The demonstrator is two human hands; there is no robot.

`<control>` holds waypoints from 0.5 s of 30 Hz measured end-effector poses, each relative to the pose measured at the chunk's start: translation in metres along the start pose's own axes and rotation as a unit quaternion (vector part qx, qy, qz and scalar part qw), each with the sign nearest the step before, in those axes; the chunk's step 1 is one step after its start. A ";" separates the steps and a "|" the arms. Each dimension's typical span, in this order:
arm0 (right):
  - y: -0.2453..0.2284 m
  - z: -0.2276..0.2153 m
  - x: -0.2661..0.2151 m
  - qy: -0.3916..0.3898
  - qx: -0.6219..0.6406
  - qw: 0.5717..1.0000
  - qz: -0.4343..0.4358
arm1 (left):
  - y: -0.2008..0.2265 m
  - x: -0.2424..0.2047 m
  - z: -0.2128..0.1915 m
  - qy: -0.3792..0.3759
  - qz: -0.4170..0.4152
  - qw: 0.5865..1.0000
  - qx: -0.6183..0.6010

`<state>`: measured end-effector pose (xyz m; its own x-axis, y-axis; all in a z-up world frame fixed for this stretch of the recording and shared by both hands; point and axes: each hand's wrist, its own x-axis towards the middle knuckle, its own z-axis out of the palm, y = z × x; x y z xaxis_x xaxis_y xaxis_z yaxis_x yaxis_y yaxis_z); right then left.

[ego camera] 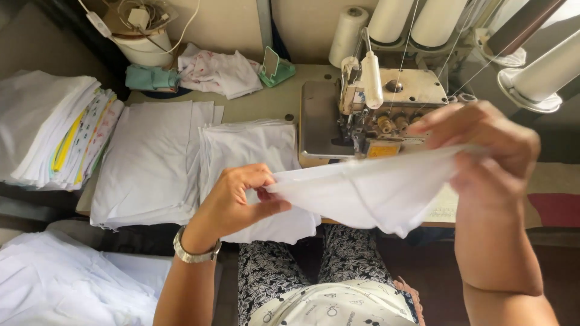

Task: A person at a sewing workstation is preparing white fabric components by unfolding and inspecting them before sewing.

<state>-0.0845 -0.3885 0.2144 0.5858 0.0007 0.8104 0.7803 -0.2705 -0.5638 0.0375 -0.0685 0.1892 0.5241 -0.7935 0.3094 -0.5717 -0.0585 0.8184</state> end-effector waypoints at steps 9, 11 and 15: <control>0.023 0.007 -0.023 0.125 0.050 0.991 0.008 | 0.020 0.072 -0.029 0.152 0.085 0.827 -0.534; 0.028 0.030 -0.034 0.018 0.110 0.994 -0.003 | 0.019 0.089 -0.024 0.136 0.069 0.848 -0.507; 0.025 0.092 -0.038 -0.155 0.223 0.957 0.100 | -0.006 0.102 0.009 0.042 -0.017 0.894 -0.446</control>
<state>-0.0673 -0.3062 0.1551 0.7169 0.2954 0.6315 0.6206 0.1423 -0.7711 0.0889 -0.1549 0.2116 0.5985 -0.7499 0.2818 0.1563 0.4543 0.8770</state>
